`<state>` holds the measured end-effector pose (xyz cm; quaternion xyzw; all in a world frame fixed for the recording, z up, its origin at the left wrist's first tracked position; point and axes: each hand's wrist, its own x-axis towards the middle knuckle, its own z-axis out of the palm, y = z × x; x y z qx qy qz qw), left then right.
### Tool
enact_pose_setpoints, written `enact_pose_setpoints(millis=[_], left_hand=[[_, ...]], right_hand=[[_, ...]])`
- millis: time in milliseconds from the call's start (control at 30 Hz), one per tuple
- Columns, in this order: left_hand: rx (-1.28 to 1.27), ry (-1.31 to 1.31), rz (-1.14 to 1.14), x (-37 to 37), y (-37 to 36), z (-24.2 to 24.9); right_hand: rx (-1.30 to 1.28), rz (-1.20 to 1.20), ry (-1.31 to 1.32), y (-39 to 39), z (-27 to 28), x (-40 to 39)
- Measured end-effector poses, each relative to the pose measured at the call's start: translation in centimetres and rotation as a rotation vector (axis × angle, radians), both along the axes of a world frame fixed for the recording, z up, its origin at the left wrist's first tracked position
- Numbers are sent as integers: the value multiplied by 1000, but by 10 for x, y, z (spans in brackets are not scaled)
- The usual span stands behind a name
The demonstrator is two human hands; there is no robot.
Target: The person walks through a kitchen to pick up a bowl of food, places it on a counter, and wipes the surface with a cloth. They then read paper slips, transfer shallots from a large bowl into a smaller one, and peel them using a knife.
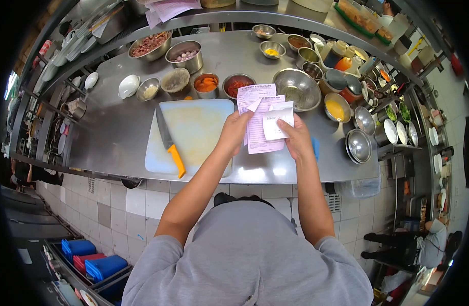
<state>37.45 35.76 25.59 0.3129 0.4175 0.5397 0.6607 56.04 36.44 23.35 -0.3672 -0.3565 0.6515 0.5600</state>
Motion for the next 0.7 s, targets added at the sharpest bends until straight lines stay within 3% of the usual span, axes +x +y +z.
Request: enact_pose_setpoints(millis=[67,200,433,700], left_hand=[[2,-23,-9,-1,-1,-4],[-34,-113,-20,-10,-5,-7],[-38,-102,-107,-20,-11,-15],[-30,-37,-180,-13,-16,-11]], right_hand=[[-16,-47,-46,3,-7,7],[-11,-262,143,15,-12,37],[33,-279,279,-2,12,54],[10,-294,252,-8,5,60]])
